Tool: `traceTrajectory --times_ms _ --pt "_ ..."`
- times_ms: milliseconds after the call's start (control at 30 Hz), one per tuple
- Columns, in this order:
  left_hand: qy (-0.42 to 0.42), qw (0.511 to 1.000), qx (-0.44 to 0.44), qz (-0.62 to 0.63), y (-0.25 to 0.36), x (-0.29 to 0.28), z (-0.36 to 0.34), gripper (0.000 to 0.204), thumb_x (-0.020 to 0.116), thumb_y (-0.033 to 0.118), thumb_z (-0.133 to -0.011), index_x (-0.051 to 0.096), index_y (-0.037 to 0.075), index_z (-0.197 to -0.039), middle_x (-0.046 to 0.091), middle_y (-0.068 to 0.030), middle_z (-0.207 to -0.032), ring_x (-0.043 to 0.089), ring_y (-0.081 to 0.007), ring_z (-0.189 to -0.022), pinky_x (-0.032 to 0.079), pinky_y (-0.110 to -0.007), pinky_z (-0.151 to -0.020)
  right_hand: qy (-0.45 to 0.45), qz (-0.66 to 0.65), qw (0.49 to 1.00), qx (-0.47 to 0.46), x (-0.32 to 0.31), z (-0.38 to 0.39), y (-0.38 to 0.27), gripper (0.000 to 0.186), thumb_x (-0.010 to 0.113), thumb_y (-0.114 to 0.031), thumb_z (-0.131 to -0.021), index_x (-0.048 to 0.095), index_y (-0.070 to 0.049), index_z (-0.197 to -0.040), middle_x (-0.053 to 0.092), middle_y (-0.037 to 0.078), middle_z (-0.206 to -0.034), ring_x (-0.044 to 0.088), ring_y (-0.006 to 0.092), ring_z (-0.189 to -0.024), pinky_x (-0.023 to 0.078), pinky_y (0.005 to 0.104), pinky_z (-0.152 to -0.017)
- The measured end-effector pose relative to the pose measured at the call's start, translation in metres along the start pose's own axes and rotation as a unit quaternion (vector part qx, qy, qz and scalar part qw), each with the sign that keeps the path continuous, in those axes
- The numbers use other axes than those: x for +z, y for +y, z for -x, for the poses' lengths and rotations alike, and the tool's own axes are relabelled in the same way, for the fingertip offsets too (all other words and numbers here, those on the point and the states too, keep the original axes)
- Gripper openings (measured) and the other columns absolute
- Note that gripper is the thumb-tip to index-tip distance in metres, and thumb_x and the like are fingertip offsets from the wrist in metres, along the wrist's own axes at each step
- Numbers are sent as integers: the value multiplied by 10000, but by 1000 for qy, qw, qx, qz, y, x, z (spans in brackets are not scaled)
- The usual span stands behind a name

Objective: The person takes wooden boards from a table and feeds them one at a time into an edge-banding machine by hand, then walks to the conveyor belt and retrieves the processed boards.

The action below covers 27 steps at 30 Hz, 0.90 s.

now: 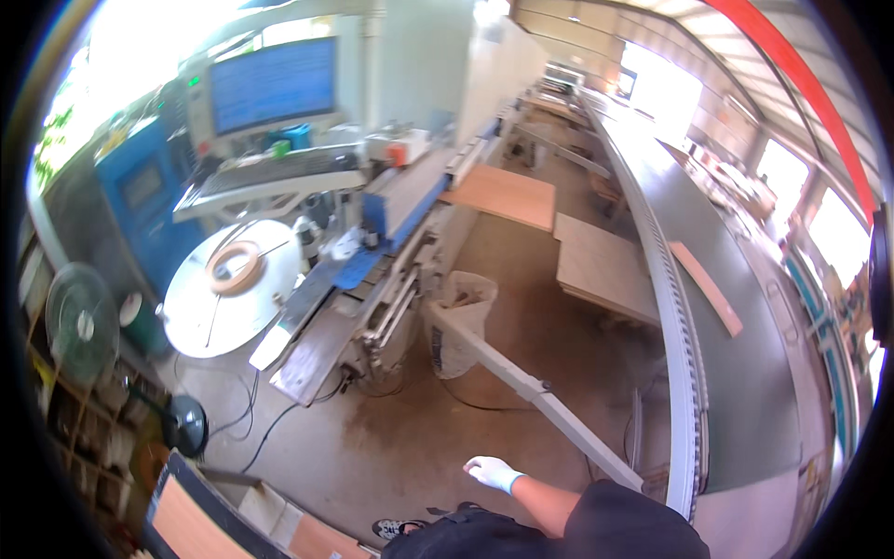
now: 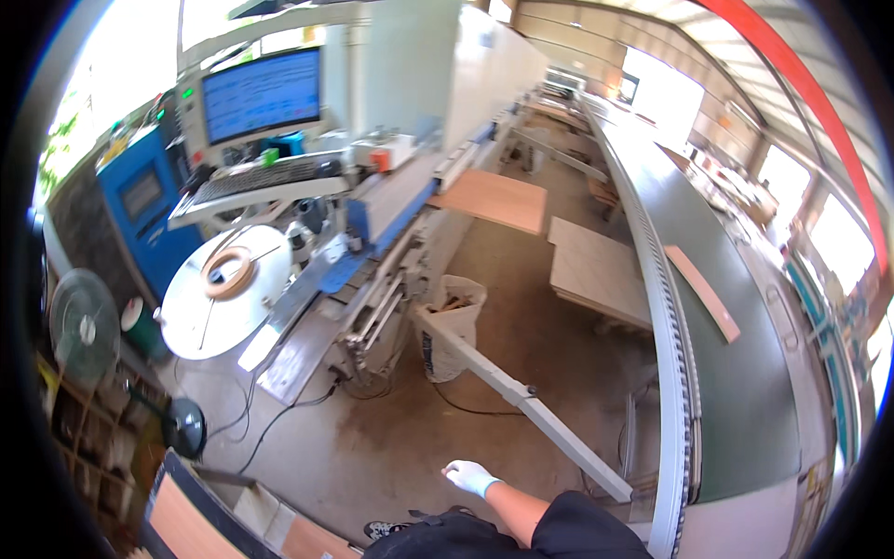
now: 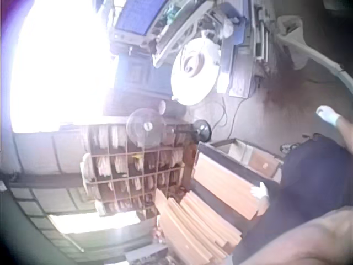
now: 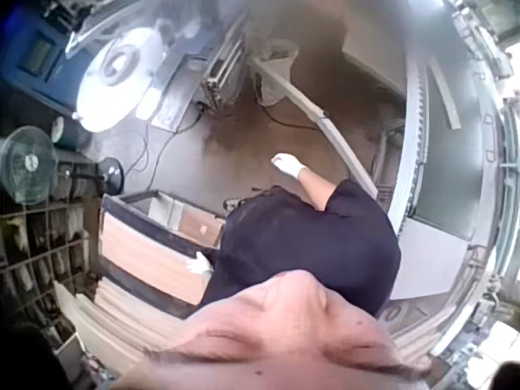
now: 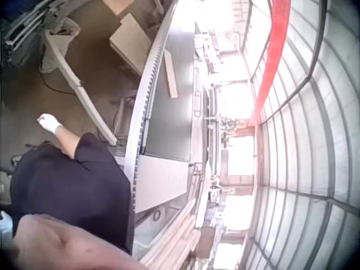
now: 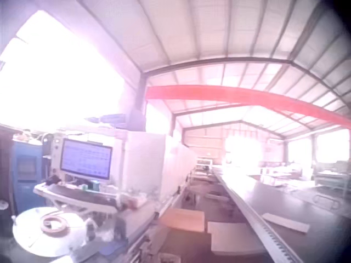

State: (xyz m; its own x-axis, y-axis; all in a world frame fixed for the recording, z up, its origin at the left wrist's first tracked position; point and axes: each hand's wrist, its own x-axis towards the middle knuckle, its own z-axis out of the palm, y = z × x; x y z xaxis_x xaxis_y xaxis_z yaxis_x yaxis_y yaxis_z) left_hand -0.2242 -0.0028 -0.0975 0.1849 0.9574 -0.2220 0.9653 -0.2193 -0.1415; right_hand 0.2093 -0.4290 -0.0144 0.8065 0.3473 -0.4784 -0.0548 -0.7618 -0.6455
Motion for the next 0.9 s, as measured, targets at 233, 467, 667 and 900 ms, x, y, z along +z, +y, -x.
traceTrajectory --times_ms 233,467,667,900 --pt "-303 871 136 361 105 -70 39 505 572 188 -939 437 -56 -1360 435 -308 -1395 491 -396 -1214 404 -431 -1043 -4 1 963 270 -26 105 153 560 457 -475 -922 629 -44 -1235 582 195 -1309 530 350 -1244 403 424 -1045" --pt "-361 726 569 137 184 -26 99 351 567 76 -887 560 -3 -1229 570 -273 -1215 558 -417 -1120 464 -448 -980 137 -111 932 318 -8 186 226 470 513 -468 -913 698 -69 -1079 666 193 -1140 604 379 -1100 463 451 -939" --pt "-518 609 583 143 239 0 93 351 591 116 -900 565 -15 -1224 582 -254 -1213 573 -403 -1104 476 -428 -965 292 -190 897 272 -25 259 199 312 569 -332 -877 709 -113 -1049 699 154 -1066 656 322 -1016 499 405 -892" --pt "-435 747 487 125 297 14 48 460 564 360 -946 603 -30 -1187 602 -238 -1224 565 -382 -1127 460 -433 -955 641 91 739 187 -58 389 167 264 671 -118 -758 662 -45 -1012 680 167 -962 641 378 -915 512 447 -830"
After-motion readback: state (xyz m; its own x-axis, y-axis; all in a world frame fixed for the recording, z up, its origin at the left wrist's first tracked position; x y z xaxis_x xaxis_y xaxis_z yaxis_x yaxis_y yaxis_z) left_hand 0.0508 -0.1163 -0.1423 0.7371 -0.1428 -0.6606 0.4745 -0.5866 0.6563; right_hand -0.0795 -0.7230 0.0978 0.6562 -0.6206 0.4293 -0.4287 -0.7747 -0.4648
